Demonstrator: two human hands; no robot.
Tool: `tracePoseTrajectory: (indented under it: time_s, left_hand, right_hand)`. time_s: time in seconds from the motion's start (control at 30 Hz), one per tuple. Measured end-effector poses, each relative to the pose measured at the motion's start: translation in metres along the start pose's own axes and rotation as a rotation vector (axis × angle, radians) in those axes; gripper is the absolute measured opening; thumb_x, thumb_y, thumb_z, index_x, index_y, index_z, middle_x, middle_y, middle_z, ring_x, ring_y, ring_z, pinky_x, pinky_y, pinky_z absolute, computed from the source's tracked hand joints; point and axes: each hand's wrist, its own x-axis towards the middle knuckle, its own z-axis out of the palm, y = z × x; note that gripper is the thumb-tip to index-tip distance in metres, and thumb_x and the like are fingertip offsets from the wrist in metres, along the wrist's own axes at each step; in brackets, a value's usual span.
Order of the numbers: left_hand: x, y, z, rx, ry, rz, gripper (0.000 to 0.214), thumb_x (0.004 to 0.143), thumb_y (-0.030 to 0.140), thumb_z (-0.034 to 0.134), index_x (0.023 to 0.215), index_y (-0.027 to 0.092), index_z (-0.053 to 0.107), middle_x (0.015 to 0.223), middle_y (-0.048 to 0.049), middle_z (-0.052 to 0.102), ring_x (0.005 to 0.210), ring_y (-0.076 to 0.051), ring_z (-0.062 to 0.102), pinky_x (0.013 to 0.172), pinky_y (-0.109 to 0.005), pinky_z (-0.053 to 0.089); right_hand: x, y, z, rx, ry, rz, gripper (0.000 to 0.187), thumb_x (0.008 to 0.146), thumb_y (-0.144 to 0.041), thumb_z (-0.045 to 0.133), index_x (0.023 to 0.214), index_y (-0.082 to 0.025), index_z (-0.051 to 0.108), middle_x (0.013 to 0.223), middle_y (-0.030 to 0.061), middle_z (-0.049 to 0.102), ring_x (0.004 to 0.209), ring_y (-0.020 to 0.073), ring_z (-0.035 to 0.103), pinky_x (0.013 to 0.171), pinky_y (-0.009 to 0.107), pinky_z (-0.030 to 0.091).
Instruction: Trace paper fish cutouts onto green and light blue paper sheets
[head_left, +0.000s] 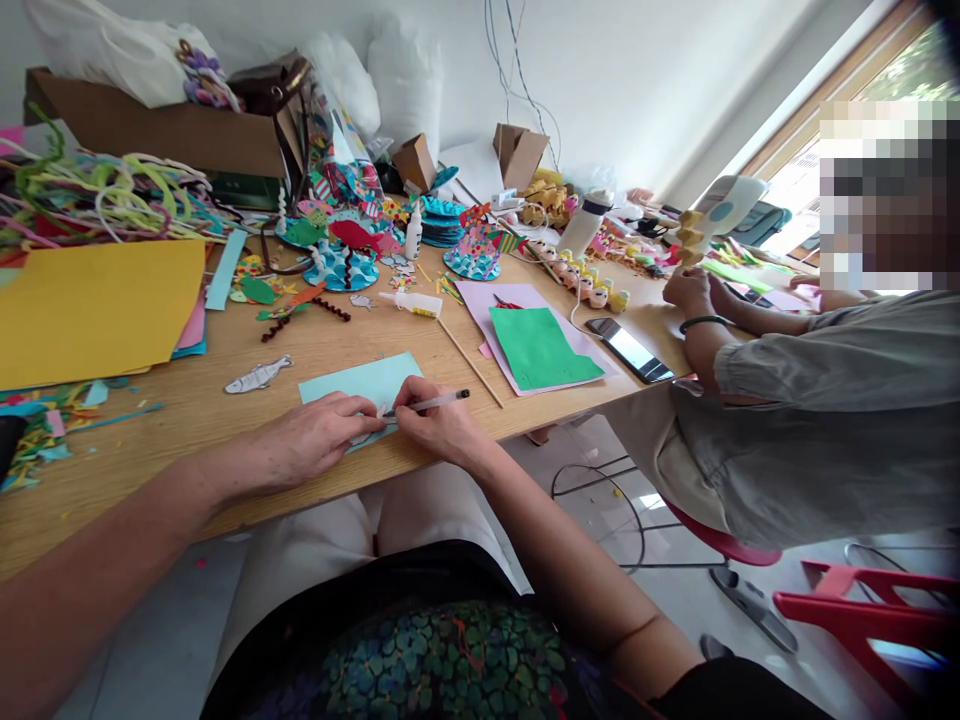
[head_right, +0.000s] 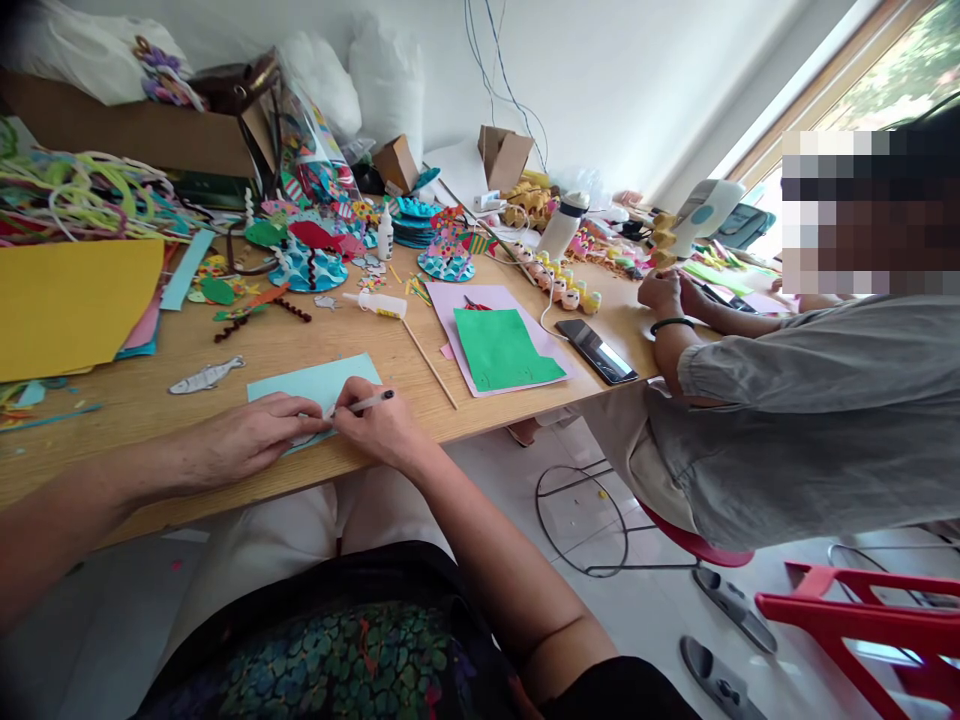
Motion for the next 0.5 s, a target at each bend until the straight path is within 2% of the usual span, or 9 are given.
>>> tracePoseTrajectory:
  time_s: [0.17,0.5]
  left_hand:
    - [-0.001,-0.001,0.001,-0.005,0.007,0.004,0.048,0.081,0.005,0.036,0.119,0.026,0.056,0.113,-0.0056,0.059,0.103,-0.02,0.054,0.091,-0.035,0.045]
    - [-0.002,-0.001,0.003,0.013,-0.011,0.001,0.049,0.081,0.004,0.035,0.12,0.023,0.056,0.113,-0.0071,0.058,0.103,-0.022,0.054,0.091,-0.037,0.045]
  right_hand:
    - [0.006,0.004,0.002,0.012,0.107,-0.022,0.006,0.069,-0.016,0.046,0.065,-0.02,0.046,0.058,-0.0047,0.049,0.055,0.0094,0.043,0.054,0.022,0.031]
    - [0.012,0.01,0.004,0.015,0.1,-0.027,0.004,0.067,-0.018,0.046,0.065,-0.02,0.046,0.058,-0.0055,0.048,0.054,0.0093,0.043,0.052,0.022,0.031]
